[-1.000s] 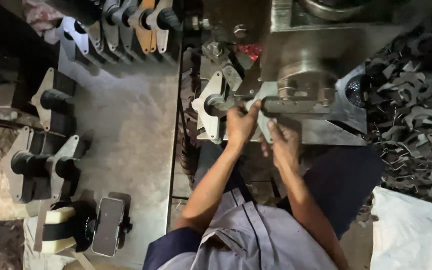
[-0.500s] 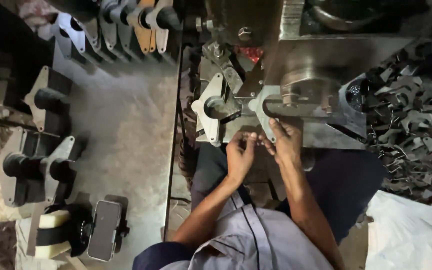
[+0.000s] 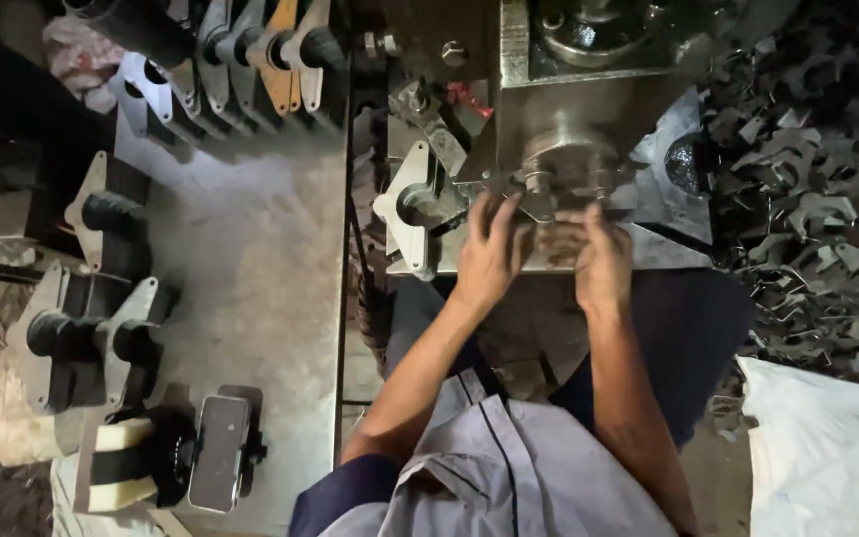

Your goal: Fitting and assembling small metal fabrication components at a workstation.

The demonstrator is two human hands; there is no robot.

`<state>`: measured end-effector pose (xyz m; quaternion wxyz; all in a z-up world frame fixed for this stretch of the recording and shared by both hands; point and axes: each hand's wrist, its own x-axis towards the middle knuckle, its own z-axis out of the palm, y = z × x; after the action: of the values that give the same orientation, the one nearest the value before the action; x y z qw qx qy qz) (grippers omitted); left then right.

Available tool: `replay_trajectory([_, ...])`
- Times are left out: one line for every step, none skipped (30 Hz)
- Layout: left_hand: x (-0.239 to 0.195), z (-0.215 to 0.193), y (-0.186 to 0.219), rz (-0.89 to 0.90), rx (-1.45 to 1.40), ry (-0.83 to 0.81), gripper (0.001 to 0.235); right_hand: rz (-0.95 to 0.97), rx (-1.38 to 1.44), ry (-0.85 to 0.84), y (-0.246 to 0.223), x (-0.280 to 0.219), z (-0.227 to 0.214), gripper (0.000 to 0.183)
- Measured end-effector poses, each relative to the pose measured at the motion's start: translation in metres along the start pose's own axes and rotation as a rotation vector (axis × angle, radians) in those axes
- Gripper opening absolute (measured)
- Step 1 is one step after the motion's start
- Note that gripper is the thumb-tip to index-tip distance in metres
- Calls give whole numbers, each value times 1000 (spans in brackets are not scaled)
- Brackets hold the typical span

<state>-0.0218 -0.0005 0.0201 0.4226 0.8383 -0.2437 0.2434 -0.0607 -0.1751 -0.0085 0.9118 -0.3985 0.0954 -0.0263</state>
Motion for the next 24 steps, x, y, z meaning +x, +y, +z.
replay_trajectory([4,5,-9,4,-2,-3,46,-4,2,3,5,2,-1,63])
replay_trajectory([12,11,-19,1,5,-80,45,-76,-174,93,8,8,-1,57])
replay_trajectory([21,18,-28,-2,12,-156,43,-148,-349,186,10,15,-1,52])
replay_trajectory([23,13,-31,3,13,-157,43,-151,-346,186,5,14,7,52])
replay_trajectory([24,9,-34,-20,-87,-136,33,-156,-278,115,1,14,15,51])
replay_trajectory([26,5,-38,-39,-187,-122,24,-159,-205,49,-3,14,22,50])
replay_trajectory([15,18,-54,-33,-187,-129,24,-164,-198,54,-6,12,22,50])
replay_trajectory([2,30,-71,-161,-572,-106,9,-58,38,-5,-9,7,21,49])
replay_trajectory([-12,42,-88,-294,-954,-79,7,48,275,-62,-11,3,21,49])
replay_trajectory([-14,38,-79,-302,-951,-91,7,50,285,-52,1,0,5,49])
replay_trajectory([-17,33,-71,-492,-1032,-160,5,-84,236,-260,13,-3,-10,31])
replay_trajectory([-12,32,-64,-670,-1109,-232,7,-249,183,-462,23,0,-24,20])
replay_trajectory([-7,25,-50,-666,-1105,-245,7,-260,188,-456,14,-2,-12,20])
replay_trajectory([-1,19,-36,-614,-836,-271,11,-281,-119,-335,5,-2,-1,13])
replay_trajectory([4,13,-22,-552,-569,-291,19,-296,-423,-203,-5,-3,11,10])
replay_trajectory([2,5,-17,-547,-564,-316,19,-304,-411,-183,-10,1,14,10])
replay_trajectory([0,-1,-11,-416,-452,-287,18,-369,-839,-98,-16,5,16,14])
replay_trajectory([-1,-7,-6,-279,-345,-258,17,-416,-1269,0,-23,10,17,22])
replay_trajectory([1,-13,-5,-269,-345,-282,17,-415,-1258,24,-25,13,13,22])
replay_trajectory([3,-21,-4,-251,-291,-263,17,-465,-1159,-69,-25,17,9,27])
replay_trajectory([4,-28,-3,-233,-238,-244,16,-516,-1058,-160,-25,21,6,31])
replay_trajectory([4,-38,-2,-230,-235,-264,16,-511,-1048,-143,-23,19,5,31])
replay_trajectory([5,-48,0,-234,-186,-234,16,-562,-1128,-146,-20,16,5,33])
replay_trajectory([10,-54,1,-229,-145,-191,15,-626,-1216,-154,-23,18,3,34])
